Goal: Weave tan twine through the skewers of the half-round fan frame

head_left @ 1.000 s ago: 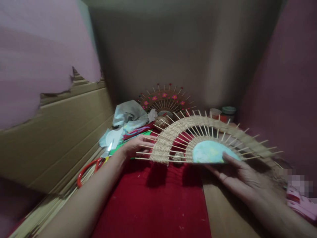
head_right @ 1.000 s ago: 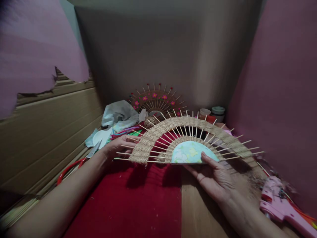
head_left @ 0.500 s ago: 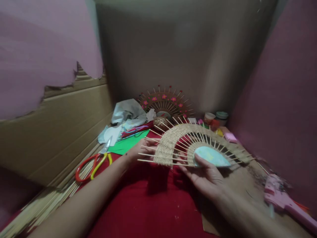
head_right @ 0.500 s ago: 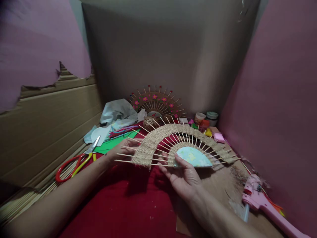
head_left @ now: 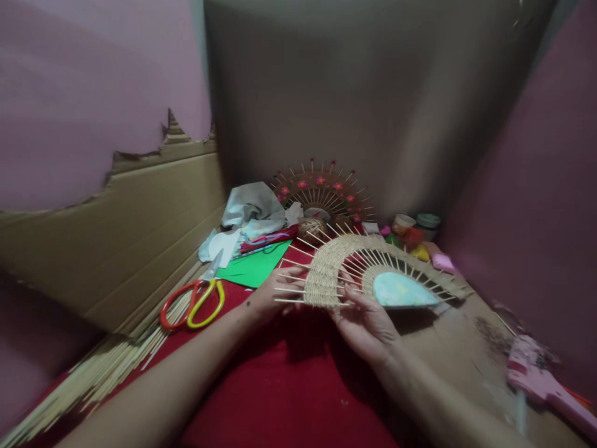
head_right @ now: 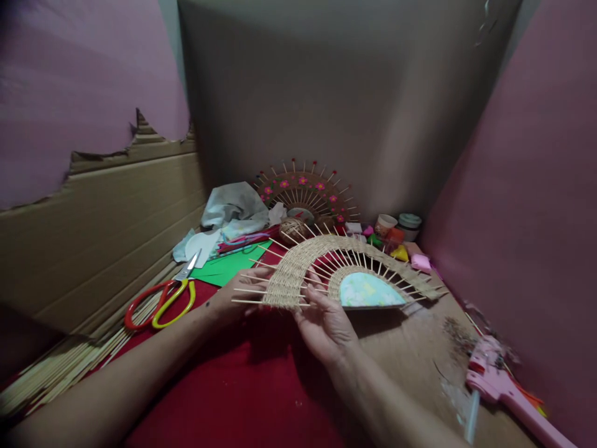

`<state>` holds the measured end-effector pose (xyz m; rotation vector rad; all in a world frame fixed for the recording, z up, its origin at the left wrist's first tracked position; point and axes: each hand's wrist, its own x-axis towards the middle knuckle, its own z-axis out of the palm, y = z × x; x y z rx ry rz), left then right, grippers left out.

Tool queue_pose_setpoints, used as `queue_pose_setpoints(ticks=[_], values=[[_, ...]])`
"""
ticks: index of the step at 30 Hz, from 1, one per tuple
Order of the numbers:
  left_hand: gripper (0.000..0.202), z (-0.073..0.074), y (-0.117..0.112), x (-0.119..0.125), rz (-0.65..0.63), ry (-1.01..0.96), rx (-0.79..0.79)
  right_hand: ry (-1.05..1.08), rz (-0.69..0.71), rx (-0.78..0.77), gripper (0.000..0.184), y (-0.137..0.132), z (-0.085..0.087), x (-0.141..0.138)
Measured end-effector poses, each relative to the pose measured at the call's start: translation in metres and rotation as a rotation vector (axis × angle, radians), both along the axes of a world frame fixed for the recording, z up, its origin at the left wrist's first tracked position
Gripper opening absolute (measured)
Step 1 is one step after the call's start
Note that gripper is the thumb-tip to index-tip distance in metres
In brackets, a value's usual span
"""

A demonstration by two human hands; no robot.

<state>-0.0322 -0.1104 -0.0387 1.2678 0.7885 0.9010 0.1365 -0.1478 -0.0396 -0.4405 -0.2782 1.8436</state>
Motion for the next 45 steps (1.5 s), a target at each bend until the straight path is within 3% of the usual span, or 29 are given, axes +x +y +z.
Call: queue_pose_setpoints(ticks=[4, 10, 16, 21, 26, 30, 33, 35, 40, 45], values=[[0.044, -0.002, 0.001, 0.001, 0.009, -0.035, 0.04, -0.003, 0.001, 0.084, 0.05, 0.009, 0.001, 0.0], [0.02, -0.002, 0.001, -0.003, 0.129, -0.034, -0.032, -0.042, -0.029, 0.105, 0.052, 0.018, -0.003, 0.005], [0.018, 0.014, 0.002, -0.02, 0.053, -0.073, -0.118, 0.006, 0.007, 0.156, 0.054, 0.019, -0.007, 0.01], [0.024, 0.021, 0.006, -0.037, 0.013, 0.007, -0.086, -0.008, 0.004, 0.164, 0.052, 0.02, -0.008, 0.01], [0.017, 0.028, 0.005, -0.041, 0.08, 0.286, 0.11, -0.013, 0.01, 0.205, 0.049, 0.027, -0.013, 0.009], [0.012, 0.029, 0.002, -0.035, 0.223, 0.488, 0.4, -0.018, 0.017, 0.197, 0.048, 0.033, -0.016, 0.007], [0.013, 0.027, 0.001, -0.034, 0.23, 0.564, 0.583, -0.01, 0.005, 0.187, 0.052, 0.035, -0.016, 0.007], [0.021, 0.027, 0.001, -0.037, 0.165, 0.586, 0.533, -0.005, -0.006, 0.176, 0.052, 0.035, -0.015, 0.007], [0.042, 0.03, 0.004, -0.049, -0.07, 0.432, 0.173, -0.022, -0.034, 0.128, 0.052, 0.032, -0.006, 0.007], [0.04, 0.018, 0.006, -0.043, -0.106, 0.257, 0.106, 0.01, 0.01, 0.151, 0.047, 0.025, -0.001, 0.006]])
